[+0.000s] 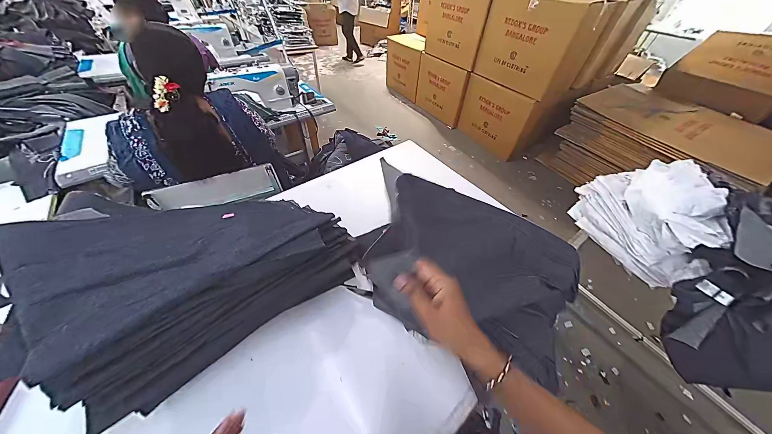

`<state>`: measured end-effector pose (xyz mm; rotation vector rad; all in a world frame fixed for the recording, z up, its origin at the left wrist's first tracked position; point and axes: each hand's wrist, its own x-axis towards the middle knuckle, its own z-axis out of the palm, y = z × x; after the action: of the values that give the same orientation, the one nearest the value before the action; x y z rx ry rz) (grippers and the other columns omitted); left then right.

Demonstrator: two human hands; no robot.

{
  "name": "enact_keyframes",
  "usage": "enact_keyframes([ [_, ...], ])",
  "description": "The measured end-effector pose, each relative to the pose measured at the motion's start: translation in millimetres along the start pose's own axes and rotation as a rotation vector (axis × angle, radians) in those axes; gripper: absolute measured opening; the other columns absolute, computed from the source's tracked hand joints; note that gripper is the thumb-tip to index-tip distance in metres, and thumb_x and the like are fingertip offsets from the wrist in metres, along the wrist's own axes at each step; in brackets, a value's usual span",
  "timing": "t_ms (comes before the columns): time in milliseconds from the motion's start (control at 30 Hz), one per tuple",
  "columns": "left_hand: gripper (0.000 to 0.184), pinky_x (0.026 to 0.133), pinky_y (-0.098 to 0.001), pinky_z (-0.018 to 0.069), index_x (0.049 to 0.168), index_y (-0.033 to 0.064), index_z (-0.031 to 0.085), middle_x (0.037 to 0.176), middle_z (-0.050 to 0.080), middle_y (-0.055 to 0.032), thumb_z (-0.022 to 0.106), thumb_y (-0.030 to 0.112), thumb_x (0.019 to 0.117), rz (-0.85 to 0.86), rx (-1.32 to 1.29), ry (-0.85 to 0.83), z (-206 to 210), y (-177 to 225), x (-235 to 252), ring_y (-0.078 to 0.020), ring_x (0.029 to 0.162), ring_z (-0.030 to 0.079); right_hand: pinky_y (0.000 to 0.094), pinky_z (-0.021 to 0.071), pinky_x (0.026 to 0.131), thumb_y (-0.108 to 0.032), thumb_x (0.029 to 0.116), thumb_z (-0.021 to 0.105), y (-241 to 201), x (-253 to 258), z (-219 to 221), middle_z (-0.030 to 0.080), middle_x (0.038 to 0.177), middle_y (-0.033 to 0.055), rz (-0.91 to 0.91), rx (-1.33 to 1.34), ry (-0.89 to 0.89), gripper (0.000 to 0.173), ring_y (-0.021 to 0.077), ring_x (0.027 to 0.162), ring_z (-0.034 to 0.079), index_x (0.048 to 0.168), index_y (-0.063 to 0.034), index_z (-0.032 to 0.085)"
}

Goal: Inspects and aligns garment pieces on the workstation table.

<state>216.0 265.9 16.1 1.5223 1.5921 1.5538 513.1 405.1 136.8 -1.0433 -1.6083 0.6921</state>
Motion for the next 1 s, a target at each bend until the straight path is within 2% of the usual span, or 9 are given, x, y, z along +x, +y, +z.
enact_keyframes([
  [67,0.095,0.117,-0.0422,0.0357,0.152,-0.0089,0.031,0.156,0.035,-0.0323,0.079,0.041,0.0881,0.188,0.010,-0.134,28.8,24.9,4.3,-0.0267,0.148,0.035,0.0267,0.0562,0.076,-0.007,0.0981,0.062,-35.2,-62.6,29.0,0.072,0.086,0.0131,-0.053,0.142,-0.377,0.018,0.0119,0.080,0.068,0.095,0.0082,0.071],
  [133,0.063,0.122,-0.0508,0.0229,0.146,0.0088,0.048,0.156,0.042,-0.0220,0.050,0.054,0.1019,0.442,0.105,-0.203,41.7,36.8,16.4,-0.0319,0.153,0.028,0.0332,0.0572,0.082,-0.001,0.0964,0.062,-72.9,-106.3,43.9,0.074,0.093,0.0207,-0.141,0.320,-0.691,0.018,0.0199,0.086,0.073,0.101,0.0127,0.072],
  [200,0.040,0.123,-0.0477,0.0182,0.126,0.0322,0.068,0.144,0.060,0.0033,0.033,0.041,0.1102,0.648,0.083,-0.289,53.5,29.4,21.1,-0.0164,0.147,0.039,0.0322,0.0570,0.083,0.002,0.0953,0.060,-104.0,-127.7,43.2,0.074,0.092,0.0228,-0.269,0.497,-0.820,0.018,0.0212,0.087,0.073,0.100,0.0145,0.072],
  [300,0.032,0.120,-0.0517,0.0261,0.098,0.0156,0.080,0.103,0.078,0.0002,0.049,0.021,0.1003,0.538,-0.027,-0.455,47.8,30.7,-14.7,-0.0110,0.110,0.070,0.0235,0.0540,0.081,-0.004,0.0978,0.058,-137.5,-133.8,12.7,0.072,0.085,0.0169,-0.338,0.667,-0.719,0.021,0.0110,0.084,0.069,0.094,0.0137,0.069],
  [400,0.025,0.094,-0.0567,0.0490,0.091,0.0065,0.079,0.088,0.077,-0.0090,0.064,0.023,0.0804,0.355,0.223,-0.421,15.8,30.5,-61.1,-0.0262,0.085,0.073,0.0104,0.0485,0.078,-0.032,0.1053,0.055,-138.3,-136.8,-36.3,0.069,0.087,-0.0086,-0.306,0.640,-0.491,0.028,-0.0096,0.086,0.061,0.097,-0.0086,0.068],
  [467,0.026,0.080,-0.0607,0.0495,0.090,0.0057,0.078,0.086,0.076,-0.0110,0.068,0.023,0.0735,0.285,0.329,-0.368,-15.6,17.9,-86.7,-0.0313,0.082,0.072,0.0077,0.0495,0.082,-0.039,0.1037,0.055,-121.5,-141.5,-64.3,0.071,0.098,-0.0239,-0.215,0.494,-0.283,0.023,-0.0163,0.093,0.061,0.105,-0.0273,0.074],
  [567,0.030,0.075,-0.0621,0.0471,0.091,0.0054,0.078,0.086,0.074,-0.0104,0.069,0.030,0.0758,0.160,0.374,-0.315,-67.5,3.0,-114.5,-0.0303,0.081,0.071,0.0130,0.0530,0.079,-0.020,0.0986,0.066,-84.3,-139.3,-87.2,0.071,0.093,-0.0110,-0.037,0.088,-0.068,0.014,-0.0080,0.086,0.063,0.095,-0.0124,0.077],
  [667,0.034,0.075,-0.0648,0.0487,0.085,0.0043,0.076,0.078,0.071,-0.0103,0.072,0.037,0.0776,0.065,0.433,-0.322,-104.6,9.9,-125.6,-0.0308,0.075,0.070,0.0148,0.0509,0.074,-0.020,0.0990,0.062,-76.5,-128.9,-96.6,0.073,0.102,0.0036,0.019,-0.370,-0.163,0.023,-0.0024,0.081,0.062,0.108,-0.0060,0.078],
  [1000,0.026,0.066,-0.0510,0.0529,0.092,-0.0018,0.070,0.079,0.070,-0.0117,0.076,0.016,0.0747,-0.193,0.406,-0.111,-197.3,49.4,-133.6,-0.0228,0.070,0.066,0.0103,0.0461,0.051,-0.015,0.1011,0.059,-112.4,-87.8,-71.3,0.058,0.063,-0.0163,0.067,-0.149,-0.104,0.016,-0.0074,0.051,0.053,0.086,-0.0140,0.065],
])
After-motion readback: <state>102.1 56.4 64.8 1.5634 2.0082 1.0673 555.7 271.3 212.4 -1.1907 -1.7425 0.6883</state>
